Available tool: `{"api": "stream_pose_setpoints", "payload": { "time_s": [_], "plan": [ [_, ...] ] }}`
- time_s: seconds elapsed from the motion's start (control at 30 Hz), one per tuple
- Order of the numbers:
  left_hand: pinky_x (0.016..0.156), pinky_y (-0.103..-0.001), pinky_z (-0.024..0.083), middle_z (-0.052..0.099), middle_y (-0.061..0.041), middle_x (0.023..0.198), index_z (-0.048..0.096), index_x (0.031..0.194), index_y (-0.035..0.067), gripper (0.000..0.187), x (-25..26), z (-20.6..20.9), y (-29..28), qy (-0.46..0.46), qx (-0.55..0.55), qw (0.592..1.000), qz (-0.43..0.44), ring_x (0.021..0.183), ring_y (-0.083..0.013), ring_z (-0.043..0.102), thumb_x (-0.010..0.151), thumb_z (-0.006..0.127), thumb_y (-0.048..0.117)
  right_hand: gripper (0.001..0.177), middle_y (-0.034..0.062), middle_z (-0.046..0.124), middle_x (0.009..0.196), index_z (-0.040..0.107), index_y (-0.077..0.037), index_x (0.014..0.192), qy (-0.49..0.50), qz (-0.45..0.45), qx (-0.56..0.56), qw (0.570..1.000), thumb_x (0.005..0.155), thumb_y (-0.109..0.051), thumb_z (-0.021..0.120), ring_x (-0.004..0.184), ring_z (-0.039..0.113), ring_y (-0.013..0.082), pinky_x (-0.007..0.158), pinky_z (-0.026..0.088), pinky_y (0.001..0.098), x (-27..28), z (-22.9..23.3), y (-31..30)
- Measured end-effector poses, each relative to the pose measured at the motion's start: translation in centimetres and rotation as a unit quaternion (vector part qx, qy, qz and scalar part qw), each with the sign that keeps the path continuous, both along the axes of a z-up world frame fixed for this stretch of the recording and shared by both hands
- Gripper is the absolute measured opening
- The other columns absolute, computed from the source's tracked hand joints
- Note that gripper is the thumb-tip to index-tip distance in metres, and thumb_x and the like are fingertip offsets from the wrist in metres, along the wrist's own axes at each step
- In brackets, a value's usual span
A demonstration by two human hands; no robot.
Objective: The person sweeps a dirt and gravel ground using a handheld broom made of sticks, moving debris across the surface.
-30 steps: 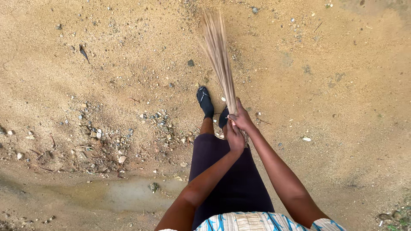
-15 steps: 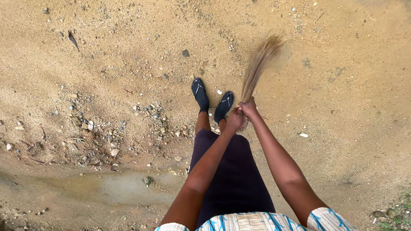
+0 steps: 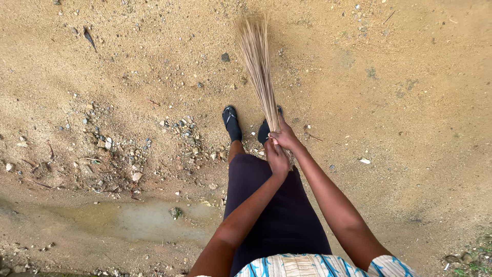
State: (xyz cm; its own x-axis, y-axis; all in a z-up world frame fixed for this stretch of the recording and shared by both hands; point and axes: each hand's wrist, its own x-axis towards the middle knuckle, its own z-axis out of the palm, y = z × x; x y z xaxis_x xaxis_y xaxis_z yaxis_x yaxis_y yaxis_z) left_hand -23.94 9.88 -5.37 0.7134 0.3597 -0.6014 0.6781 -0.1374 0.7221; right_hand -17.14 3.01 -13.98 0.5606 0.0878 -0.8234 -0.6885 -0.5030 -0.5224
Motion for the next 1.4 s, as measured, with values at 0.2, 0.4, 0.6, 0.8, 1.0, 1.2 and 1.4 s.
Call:
{"api": "stream_pose_setpoints", "payload": {
  "time_s": [0.2,0.4,0.6,0.8,1.0,1.2,1.4],
  "plan": [
    [0.094,-0.050,0.050,0.065,-0.030,0.121,0.041,0.152,0.005,0.052,-0.3,2.5,0.9,0.092,-0.042,0.984,-0.145,0.110,-0.0465,0.066,0.105,0.040,0.029,0.090,0.0229,0.063,0.123,0.026,0.001,0.158,-0.185,-0.148,0.009,0.972,0.081,-0.001,0.072,0.100,0.068,0.0274,0.084,0.058,0.0387,-4.0,3.5,-1.9],
    [0.097,-0.052,0.047,0.066,-0.029,0.121,0.052,0.143,0.007,0.051,1.7,-1.1,2.5,0.153,-0.044,0.939,-0.306,0.113,-0.0461,0.063,0.104,0.043,0.040,0.058,0.0142,0.065,0.099,0.040,0.005,0.138,-0.078,-0.409,-0.025,0.909,0.086,-0.001,0.066,0.078,0.065,0.0227,0.063,0.054,0.0369,-4.9,1.4,-2.1],
    [0.093,-0.051,0.051,0.071,-0.029,0.112,0.058,0.137,0.003,0.049,3.6,-3.7,6.3,0.228,-0.030,0.939,-0.256,0.105,-0.0447,0.069,0.107,0.039,0.037,0.059,0.0167,0.067,0.101,0.047,0.007,0.132,-0.052,-0.230,0.014,0.972,0.081,-0.004,0.073,0.086,0.069,0.0235,0.070,0.058,0.0338,-1.7,-2.0,2.5],
    [0.093,-0.049,0.050,0.069,-0.031,0.117,0.055,0.138,-0.004,0.050,2.4,-4.2,11.9,0.091,0.006,0.994,-0.066,0.109,-0.0446,0.067,0.107,0.042,0.032,0.092,0.0296,0.062,0.129,0.025,0.003,0.156,0.030,-0.068,-0.003,0.997,0.080,-0.012,0.075,0.105,0.068,0.0311,0.087,0.057,0.0363,1.2,-3.7,10.0],
    [0.097,-0.047,0.048,0.067,-0.030,0.124,0.050,0.142,-0.005,0.050,1.7,0.5,14.5,0.052,0.010,0.998,-0.021,0.116,-0.0439,0.064,0.107,0.041,0.029,0.103,0.0326,0.053,0.143,0.010,0.001,0.162,-0.006,-0.054,0.033,0.998,0.081,-0.011,0.073,0.117,0.066,0.0344,0.098,0.053,0.0372,0.8,-0.2,13.6],
    [0.098,-0.049,0.048,0.061,-0.033,0.132,0.041,0.148,-0.006,0.050,1.0,4.5,14.0,-0.024,-0.010,0.997,-0.079,0.121,-0.0462,0.061,0.107,0.041,0.022,0.105,0.0327,0.055,0.142,0.009,0.001,0.163,-0.153,-0.082,-0.006,0.985,0.082,-0.010,0.075,0.118,0.064,0.0324,0.099,0.051,0.0382,-1.6,3.8,12.1],
    [0.090,-0.053,0.049,0.066,-0.030,0.120,0.049,0.143,0.003,0.047,6.0,1.7,12.7,0.078,-0.073,0.969,-0.224,0.106,-0.0490,0.064,0.104,0.042,0.028,0.088,0.0249,0.064,0.115,0.022,0.006,0.157,-0.136,-0.294,-0.018,0.946,0.083,-0.007,0.068,0.088,0.071,0.0267,0.069,0.059,0.0341,0.3,2.2,8.1]
  ]
}}
